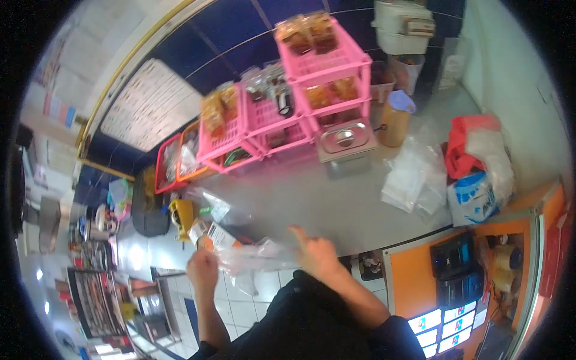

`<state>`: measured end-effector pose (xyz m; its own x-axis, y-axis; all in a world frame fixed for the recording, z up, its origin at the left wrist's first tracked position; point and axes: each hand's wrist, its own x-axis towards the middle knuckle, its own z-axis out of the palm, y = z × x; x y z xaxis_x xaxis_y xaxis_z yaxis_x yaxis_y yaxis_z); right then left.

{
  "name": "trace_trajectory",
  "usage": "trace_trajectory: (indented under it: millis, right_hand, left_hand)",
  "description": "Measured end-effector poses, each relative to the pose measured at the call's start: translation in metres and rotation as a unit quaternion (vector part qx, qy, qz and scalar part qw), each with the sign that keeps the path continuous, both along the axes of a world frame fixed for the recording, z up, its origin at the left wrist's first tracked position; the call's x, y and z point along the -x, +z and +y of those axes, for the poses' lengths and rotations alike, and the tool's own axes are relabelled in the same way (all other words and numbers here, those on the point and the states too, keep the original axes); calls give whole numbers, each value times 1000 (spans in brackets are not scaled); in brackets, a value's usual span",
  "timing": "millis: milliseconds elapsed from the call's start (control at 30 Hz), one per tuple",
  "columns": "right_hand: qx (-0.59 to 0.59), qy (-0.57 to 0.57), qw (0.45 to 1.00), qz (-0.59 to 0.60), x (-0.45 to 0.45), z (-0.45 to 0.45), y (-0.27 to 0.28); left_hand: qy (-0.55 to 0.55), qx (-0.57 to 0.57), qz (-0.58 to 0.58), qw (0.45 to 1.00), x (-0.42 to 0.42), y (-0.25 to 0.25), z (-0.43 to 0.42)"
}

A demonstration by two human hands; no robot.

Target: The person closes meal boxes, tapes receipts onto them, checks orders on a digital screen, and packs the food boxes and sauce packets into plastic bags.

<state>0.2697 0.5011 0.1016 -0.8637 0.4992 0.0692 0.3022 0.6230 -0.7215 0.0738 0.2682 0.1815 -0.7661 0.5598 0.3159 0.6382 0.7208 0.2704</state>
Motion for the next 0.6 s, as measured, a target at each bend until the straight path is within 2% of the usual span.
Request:
trace_trajectory:
  millis: [67, 100, 200, 233, 267, 333, 367, 433, 500, 533, 567, 600]
  right_hand:
    - [-18, -57, 998, 25, 7, 13, -8]
    - [1, -72, 997, 40, 11, 16, 8]
    - [25, -60, 997, 52, 24, -12, 77]
    - [28, -77, 995, 53, 34, -27, 89]
    - [23, -49, 997, 52, 45, -43, 91]
    - [-35, 83, 981, 172, 65, -77, 96]
    - [-40, 98, 980, 169, 75, -97, 103]
    - [59, 273, 954, 114, 96, -154, 123]
    - [122, 413, 886, 173, 111, -222, 123]
    - [119, 416, 886, 165, 115, -239, 121]
    - [62, 450, 881, 131, 121, -253, 119]
    - [4, 481, 871, 97, 129, -264, 116]
  left_hand:
    - [132, 7, 41, 990, 11, 7, -52]
    - [164, -39, -35, 985, 10, 14, -76]
    - [238, -122, -98, 959, -9, 21, -117]
    - [250, -105, -120, 955, -5, 0, -156]
    - [276, -115, -119, 947, -14, -1, -173]
    - [336, -105, -41, 935, -29, -1, -181]
    - [314, -54, 33, 947, -38, 5, -179]
    - [266, 12, 88, 960, -65, 27, -161]
    - [248, 20, 63, 967, -76, 26, -178]
    - [199, 7, 25, 980, -73, 13, -200]
    - [147, -7, -13, 989, -70, -2, -224]
    - [213, -70, -29, 974, -64, -19, -255]
